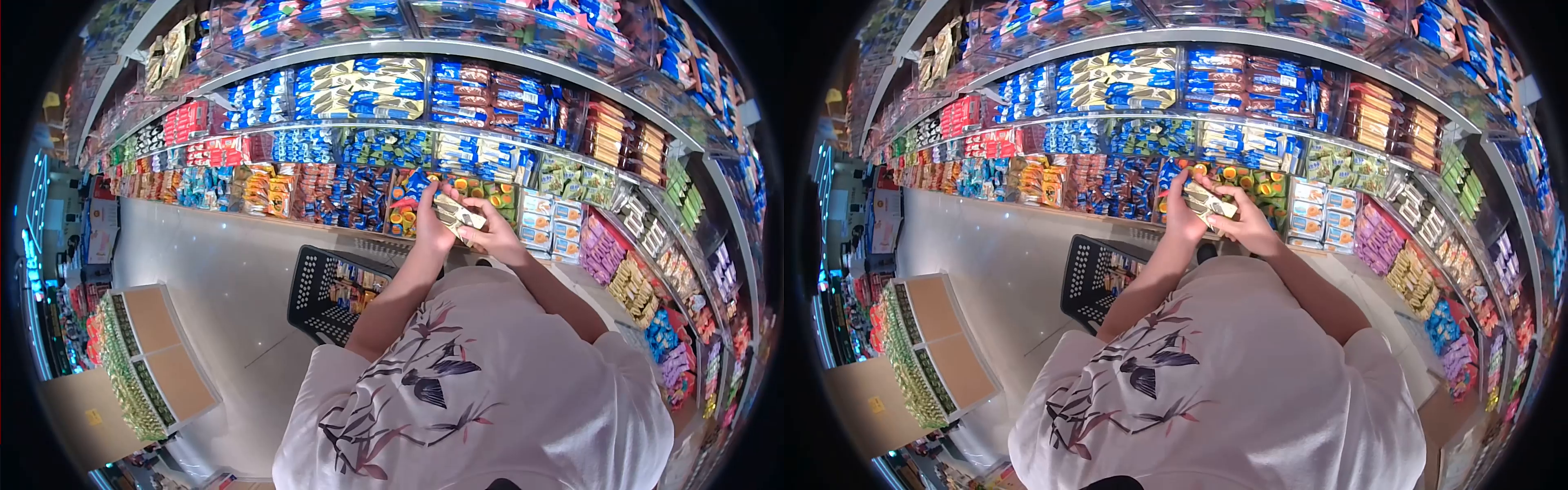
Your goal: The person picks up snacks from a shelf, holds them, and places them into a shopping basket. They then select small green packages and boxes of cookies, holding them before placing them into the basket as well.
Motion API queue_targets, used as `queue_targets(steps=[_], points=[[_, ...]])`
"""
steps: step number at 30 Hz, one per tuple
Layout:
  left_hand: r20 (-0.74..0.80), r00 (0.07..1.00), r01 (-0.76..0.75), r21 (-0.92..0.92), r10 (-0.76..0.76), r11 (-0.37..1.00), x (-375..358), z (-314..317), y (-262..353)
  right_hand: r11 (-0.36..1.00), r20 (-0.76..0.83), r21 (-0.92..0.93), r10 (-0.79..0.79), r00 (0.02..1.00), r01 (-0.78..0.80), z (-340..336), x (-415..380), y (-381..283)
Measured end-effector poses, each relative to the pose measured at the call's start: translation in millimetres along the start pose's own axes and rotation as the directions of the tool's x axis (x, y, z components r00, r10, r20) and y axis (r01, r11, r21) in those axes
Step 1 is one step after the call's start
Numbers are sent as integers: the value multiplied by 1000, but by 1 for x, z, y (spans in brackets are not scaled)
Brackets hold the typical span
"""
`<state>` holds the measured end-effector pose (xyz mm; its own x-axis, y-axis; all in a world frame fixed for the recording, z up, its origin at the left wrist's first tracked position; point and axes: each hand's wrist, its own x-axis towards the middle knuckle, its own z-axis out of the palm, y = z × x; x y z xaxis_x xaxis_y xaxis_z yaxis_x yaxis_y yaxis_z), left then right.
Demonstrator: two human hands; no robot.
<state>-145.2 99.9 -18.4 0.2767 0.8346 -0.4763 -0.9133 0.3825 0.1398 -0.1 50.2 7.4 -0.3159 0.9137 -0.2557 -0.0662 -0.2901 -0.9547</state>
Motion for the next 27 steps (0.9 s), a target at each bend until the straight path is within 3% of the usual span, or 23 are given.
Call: queue_targets(steps=[1, 3, 6, 8, 9, 12, 13, 14, 16, 18, 20, 22, 23, 24, 26, 27], points=[[21, 1000, -20, 9, 19, 1000, -2, 2, 9, 996, 34, 69, 49, 998, -52, 4, -3, -9], [95, 989, -123, 91, 115, 988, -4, 5, 26, 1000, 34, 11, 5, 999, -5, 8, -1, 0], [61, 983, -178, 40, 175, 983, -14, 13, 39, 997, 21, -23, -75, 997, 76, 14, 7, 13], [135, 983, -136, 73, 125, 988, -15, 7, 41, 983, 38, -53, -176, 984, 177, 17, 19, 21], [84, 991, -105, 21, 103, 994, -15, 5, 42, 995, -21, -23, -102, 995, 101, 26, 19, 5], [41, 983, -178, -67, 181, 982, -18, -3, 60, 873, 168, -466, -70, 983, 142, 22, 36, -24], [8, 972, -235, -16, 235, 972, -20, -6, 71, 876, 266, -440, -84, 960, 198, 23, 45, -42], [-54, 964, -263, -38, 261, 964, -22, -10, 81, 821, 291, -522, -84, 953, 232, 14, 63, -48], [-107, 943, -317, -11, 314, 949, -32, -14, 101, 646, 162, -695, -289, 944, 317, 25, 98, -81], [-139, 928, -349, -10, 344, 937, -30, -33, 113, 479, 177, -741, -537, 825, 471, 48, 130, -122], [-169, 938, -312, -38, 302, 949, -28, -45, 113, 440, 300, -715, -510, 806, 544, 69, 172, -150], [-142, 949, -291, -59, 280, 955, -38, -41, 105, 140, 361, -853, -537, 762, 503, 86, 215, -157], [-130, 958, -264, -59, 255, 963, -40, -47, 103, 159, 352, -860, -504, 789, 486, 93, 235, -161], [-118, 966, -237, -57, 229, 970, -43, -52, 103, 34, 363, -883, -583, 727, 469, 100, 258, -158], [-75, 974, -218, -62, 213, 974, -47, -65, 104, -68, 394, -888, -624, 675, 455, 113, 289, -159], [-101, 972, -217, -55, 211, 975, -52, -66, 107, -69, 365, -914, -574, 733, 400, 121, 297, -163]])
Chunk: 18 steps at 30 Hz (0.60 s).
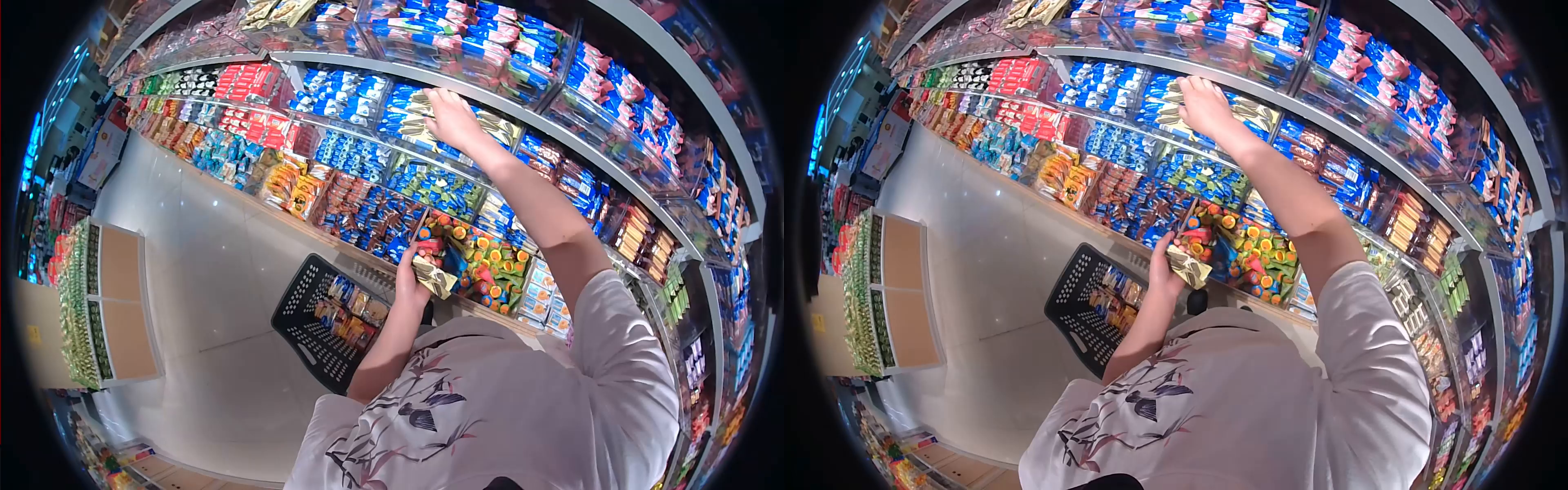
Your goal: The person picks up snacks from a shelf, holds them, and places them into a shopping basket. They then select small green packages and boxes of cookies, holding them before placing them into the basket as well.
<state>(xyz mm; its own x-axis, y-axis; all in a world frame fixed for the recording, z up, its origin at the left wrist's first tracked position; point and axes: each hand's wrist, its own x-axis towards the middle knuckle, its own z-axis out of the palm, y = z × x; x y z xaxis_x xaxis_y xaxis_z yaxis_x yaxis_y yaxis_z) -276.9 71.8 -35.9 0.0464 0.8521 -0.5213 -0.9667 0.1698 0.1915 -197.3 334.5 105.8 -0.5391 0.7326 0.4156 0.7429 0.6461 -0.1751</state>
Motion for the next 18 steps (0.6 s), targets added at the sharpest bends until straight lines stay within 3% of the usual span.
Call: queue_targets(steps=[2, 5, 10, 18], points=[[-24, 1000, -17, -7, 17, 1000, -5, -1, 13, 993, 128, -78, 102, 987, -93, 5, 17, -8], [-31, 997, -70, -46, 68, 996, -13, 0, 30, 979, 182, -133, 176, 967, -153, 11, 35, -5], [-127, 979, -166, -63, 157, 984, -16, 2, 43, 967, 157, -198, 194, 968, -161, 28, 37, 5], [-89, 994, -72, -13, 71, 997, -2, 0, 37, 971, -234, -237, -32, 972, -26, 42, 17, 13]])
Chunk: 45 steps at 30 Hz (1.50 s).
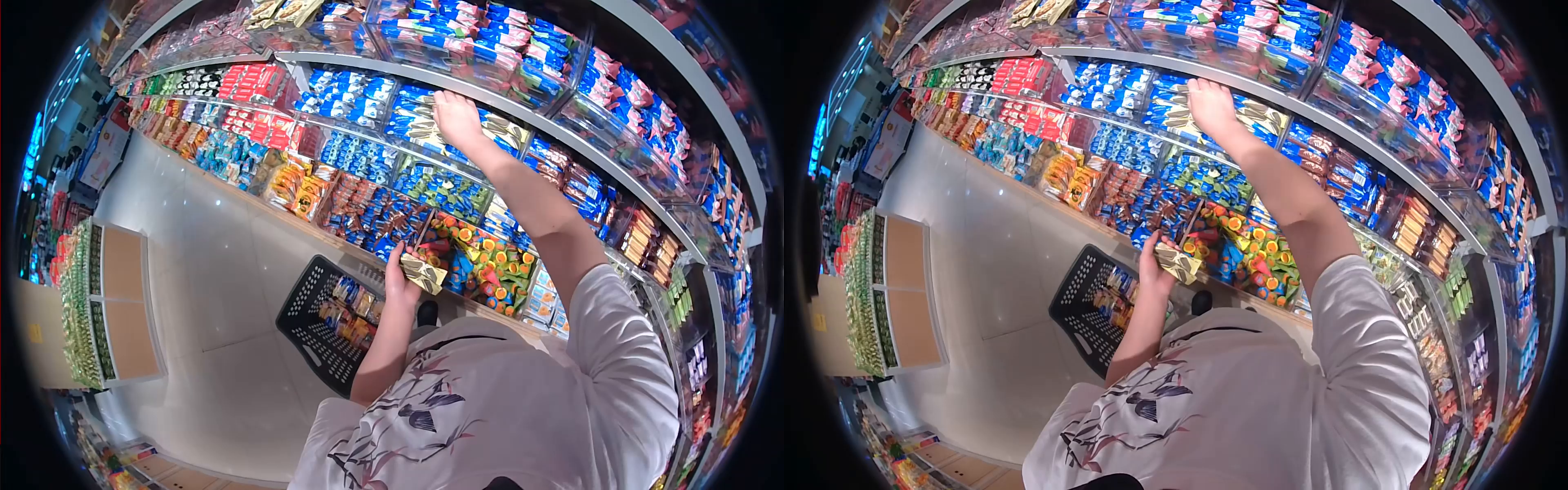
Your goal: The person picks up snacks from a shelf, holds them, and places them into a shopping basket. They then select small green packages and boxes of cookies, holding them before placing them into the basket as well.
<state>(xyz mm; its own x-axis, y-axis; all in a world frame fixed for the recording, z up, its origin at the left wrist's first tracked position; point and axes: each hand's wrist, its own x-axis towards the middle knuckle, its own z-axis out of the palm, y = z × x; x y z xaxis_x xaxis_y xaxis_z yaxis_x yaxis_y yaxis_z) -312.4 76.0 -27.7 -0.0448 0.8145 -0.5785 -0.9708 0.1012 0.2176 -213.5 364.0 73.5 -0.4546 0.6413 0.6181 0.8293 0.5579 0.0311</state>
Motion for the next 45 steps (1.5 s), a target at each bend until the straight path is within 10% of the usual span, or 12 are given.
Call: queue_targets(steps=[11, 13, 25, 30, 32, 34, 42, 45], points=[[145, 989, 1, -24, 2, 1000, 20, 10, -22, 850, 577, 465, -81, 812, -246, -108, -184, -102], [239, 970, -73, 78, 53, 994, 20, 10, -29, 820, 368, 546, -53, 928, -170, -113, -213, -114], [267, 954, 110, 119, -138, 987, 28, 22, -61, 780, 293, 571, 98, 951, -256, -139, -241, -85], [305, 952, -19, 176, -36, 984, 18, 38, -78, 331, 616, 670, 253, 746, -665, -119, -276, -64], [486, 853, 151, 121, -191, 981, 33, 19, -84, -188, 830, 557, 154, 536, -809, -115, -285, -55], [312, 911, 154, 347, -269, 925, 10, 35, -83, -623, 953, 210, -42, 299, -754, -139, -277, -51], [230, 907, 229, 437, -354, 870, 7, 25, -93, -422, 891, 441, 101, 442, -792, -145, -297, -52], [298, 862, 276, 400, -409, 874, 14, 15, -90, -550, 958, 275, 91, 271, -789, -159, -288, -46]])
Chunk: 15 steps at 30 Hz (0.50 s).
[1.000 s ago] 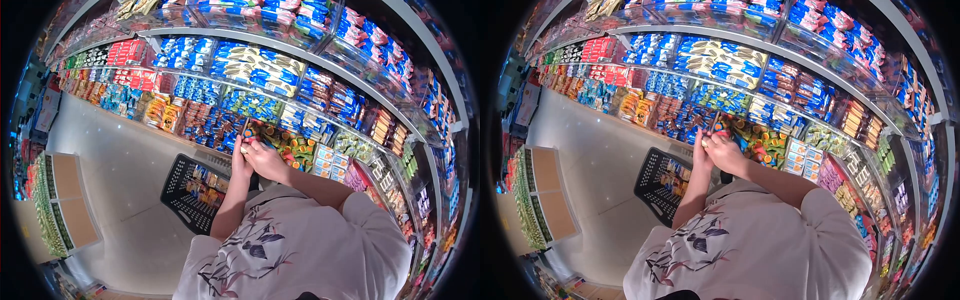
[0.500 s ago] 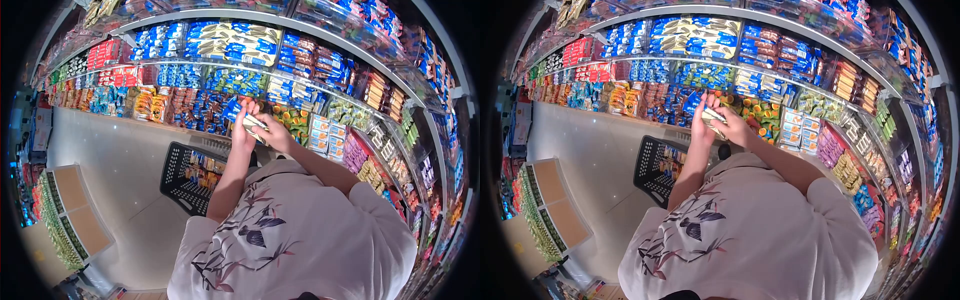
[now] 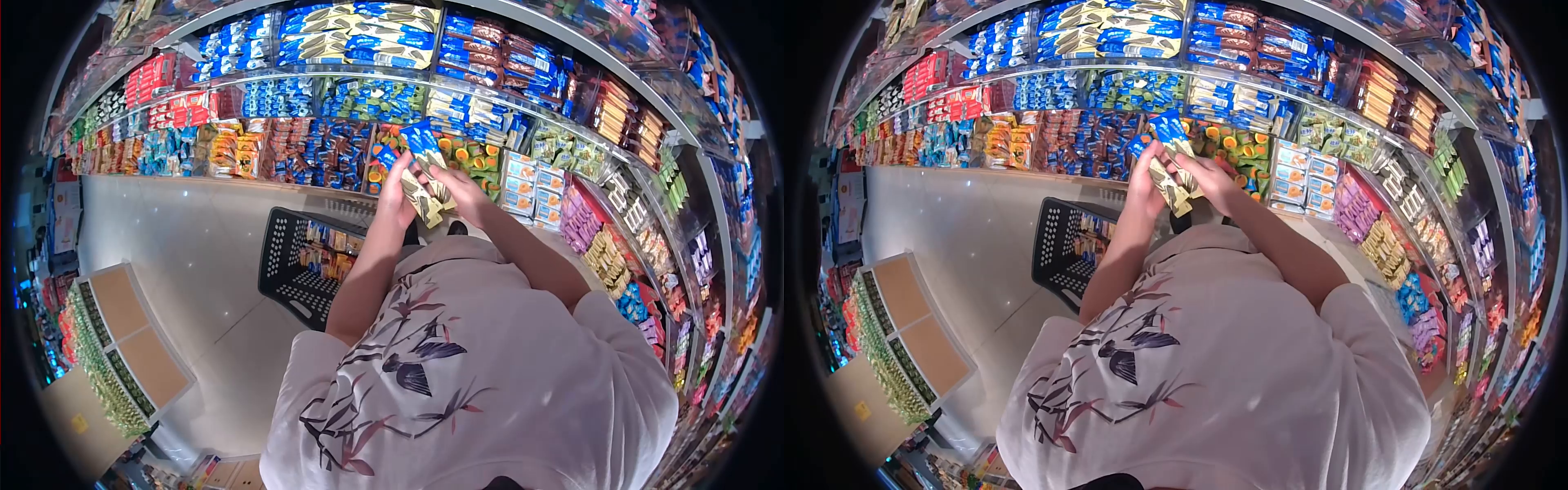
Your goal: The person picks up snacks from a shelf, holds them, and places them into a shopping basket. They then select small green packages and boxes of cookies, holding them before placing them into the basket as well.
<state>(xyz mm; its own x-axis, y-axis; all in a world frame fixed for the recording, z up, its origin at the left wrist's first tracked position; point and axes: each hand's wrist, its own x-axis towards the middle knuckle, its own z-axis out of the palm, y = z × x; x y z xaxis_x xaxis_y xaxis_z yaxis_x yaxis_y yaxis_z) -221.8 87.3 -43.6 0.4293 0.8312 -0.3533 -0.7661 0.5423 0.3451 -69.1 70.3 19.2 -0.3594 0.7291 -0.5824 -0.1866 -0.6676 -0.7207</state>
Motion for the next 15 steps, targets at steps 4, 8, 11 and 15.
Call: queue_targets(steps=[4, 8, 11, 15], points=[[-44, 999, 28, 61, -25, 998, -8, 13, 2, 994, -78, 111, 8, 997, 1, 3, -7, 4], [-203, 979, 14, 68, 0, 998, -5, 18, -4, 992, 45, 20, -126, 991, 125, -10, 2, 20], [-187, 982, -13, 91, 30, 996, -3, 14, -10, 999, -1, 31, 21, 1000, -21, -9, -5, 12], [-262, 948, -104, 288, 182, 952, -4, 24, -17, 957, 144, -178, -206, 968, 230, -12, 1, 27]])
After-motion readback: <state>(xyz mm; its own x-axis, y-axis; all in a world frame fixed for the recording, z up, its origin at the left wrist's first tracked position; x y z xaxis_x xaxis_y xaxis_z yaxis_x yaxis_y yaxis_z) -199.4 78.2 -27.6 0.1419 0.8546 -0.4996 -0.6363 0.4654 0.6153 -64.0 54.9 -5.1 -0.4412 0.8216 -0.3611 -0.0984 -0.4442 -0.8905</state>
